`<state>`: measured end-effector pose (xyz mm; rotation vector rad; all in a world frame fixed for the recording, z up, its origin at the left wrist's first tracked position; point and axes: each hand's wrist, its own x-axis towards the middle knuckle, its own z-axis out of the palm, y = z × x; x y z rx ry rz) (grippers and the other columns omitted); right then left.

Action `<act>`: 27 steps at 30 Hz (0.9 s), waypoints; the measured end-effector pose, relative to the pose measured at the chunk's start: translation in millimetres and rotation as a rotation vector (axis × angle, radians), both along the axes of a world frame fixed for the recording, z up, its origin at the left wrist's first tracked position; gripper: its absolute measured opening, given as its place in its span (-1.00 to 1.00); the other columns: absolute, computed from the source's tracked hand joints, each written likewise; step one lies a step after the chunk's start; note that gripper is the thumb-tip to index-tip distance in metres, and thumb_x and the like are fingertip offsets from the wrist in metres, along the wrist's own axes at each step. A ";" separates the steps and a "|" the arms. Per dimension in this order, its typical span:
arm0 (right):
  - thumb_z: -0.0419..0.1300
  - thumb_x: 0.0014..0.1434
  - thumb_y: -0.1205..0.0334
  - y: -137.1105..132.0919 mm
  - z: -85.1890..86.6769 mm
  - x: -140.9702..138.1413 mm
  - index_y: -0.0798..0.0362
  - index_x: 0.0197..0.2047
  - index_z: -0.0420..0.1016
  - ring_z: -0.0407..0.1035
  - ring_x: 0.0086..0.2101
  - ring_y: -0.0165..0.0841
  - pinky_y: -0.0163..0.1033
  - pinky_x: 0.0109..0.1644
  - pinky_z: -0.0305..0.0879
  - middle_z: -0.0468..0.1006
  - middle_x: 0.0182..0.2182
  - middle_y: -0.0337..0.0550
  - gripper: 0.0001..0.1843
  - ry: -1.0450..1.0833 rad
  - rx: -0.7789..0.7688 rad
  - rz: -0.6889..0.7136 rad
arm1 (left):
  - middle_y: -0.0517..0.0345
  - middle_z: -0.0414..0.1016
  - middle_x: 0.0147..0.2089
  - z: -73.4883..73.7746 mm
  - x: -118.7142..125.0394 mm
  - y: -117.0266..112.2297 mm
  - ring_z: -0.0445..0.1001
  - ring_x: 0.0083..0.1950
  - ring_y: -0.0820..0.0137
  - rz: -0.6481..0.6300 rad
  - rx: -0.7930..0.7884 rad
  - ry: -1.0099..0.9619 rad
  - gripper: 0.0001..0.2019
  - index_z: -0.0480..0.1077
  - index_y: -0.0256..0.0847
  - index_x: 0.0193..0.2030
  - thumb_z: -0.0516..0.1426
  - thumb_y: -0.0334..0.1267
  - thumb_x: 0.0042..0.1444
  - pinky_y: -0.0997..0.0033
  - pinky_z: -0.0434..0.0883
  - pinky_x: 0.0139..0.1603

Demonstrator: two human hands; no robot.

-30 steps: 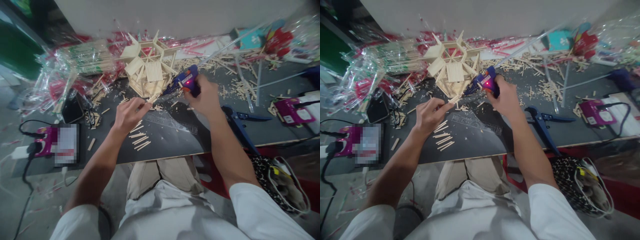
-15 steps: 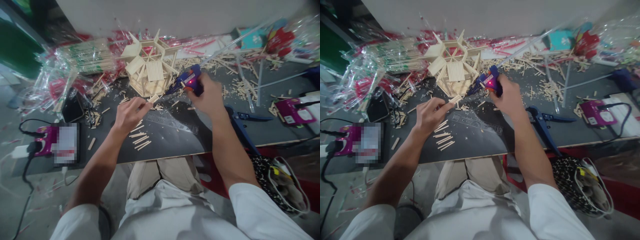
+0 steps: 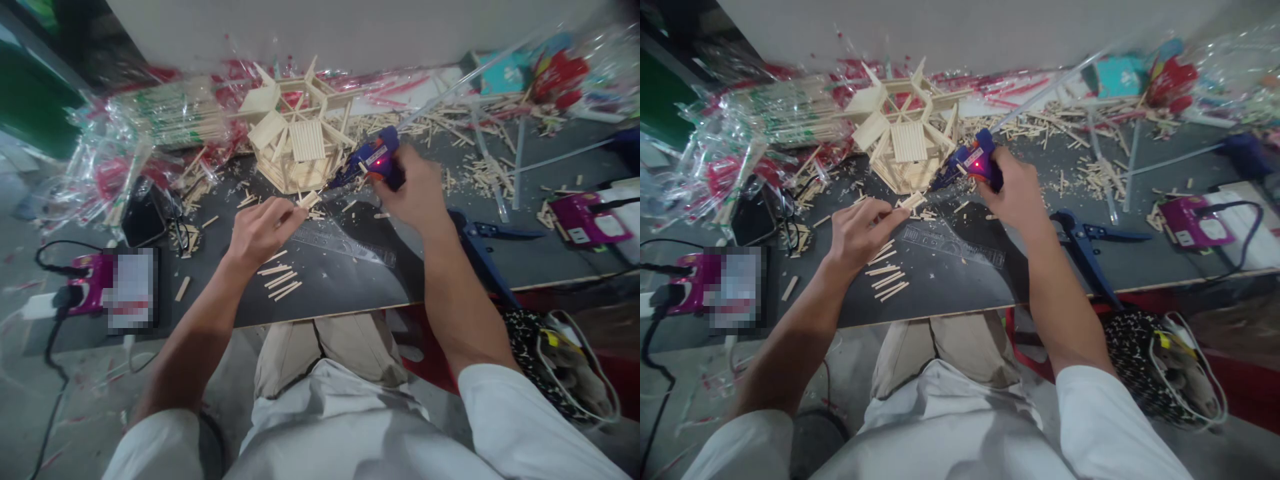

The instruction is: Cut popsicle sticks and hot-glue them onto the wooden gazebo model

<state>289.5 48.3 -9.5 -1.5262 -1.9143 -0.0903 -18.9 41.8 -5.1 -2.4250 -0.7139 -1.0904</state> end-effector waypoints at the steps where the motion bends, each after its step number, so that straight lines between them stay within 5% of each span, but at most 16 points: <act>1: 0.22 0.17 0.05 -0.6 0.8 -0.5 -0.02 0.07 0.44 0.50 -0.35 -0.17 -0.06 -0.21 0.42 0.65 -0.29 -0.07 -0.59 -0.003 0.002 0.001 | 0.24 0.41 -0.38 -0.5 0.2 -0.2 0.32 -0.41 0.54 -0.005 -0.017 -0.012 -0.84 0.55 -0.15 -0.20 0.14 -0.34 0.41 0.43 0.15 -0.41; 18: 0.20 0.26 -0.07 -0.6 -3.4 3.3 -0.16 0.13 0.39 0.55 -0.24 -0.06 0.04 -0.17 0.43 0.64 -0.23 -0.06 -0.59 0.028 -0.017 0.029 | 0.25 0.43 -0.39 1.9 0.2 -3.5 0.32 -0.43 0.53 -0.011 -0.056 0.020 -0.82 0.50 -0.18 -0.27 0.14 -0.33 0.40 0.43 0.16 -0.45; 27: 0.24 0.18 -0.07 -1.9 0.9 1.4 -0.10 -0.07 0.37 0.48 -0.34 -0.12 0.02 -0.24 0.41 0.59 -0.33 -0.07 -0.67 0.055 0.044 -0.003 | 0.25 0.47 -0.37 2.9 4.8 -9.9 0.37 -0.40 0.52 -0.031 -0.041 0.027 -0.85 0.50 -0.16 -0.19 0.12 -0.36 0.41 0.45 0.20 -0.42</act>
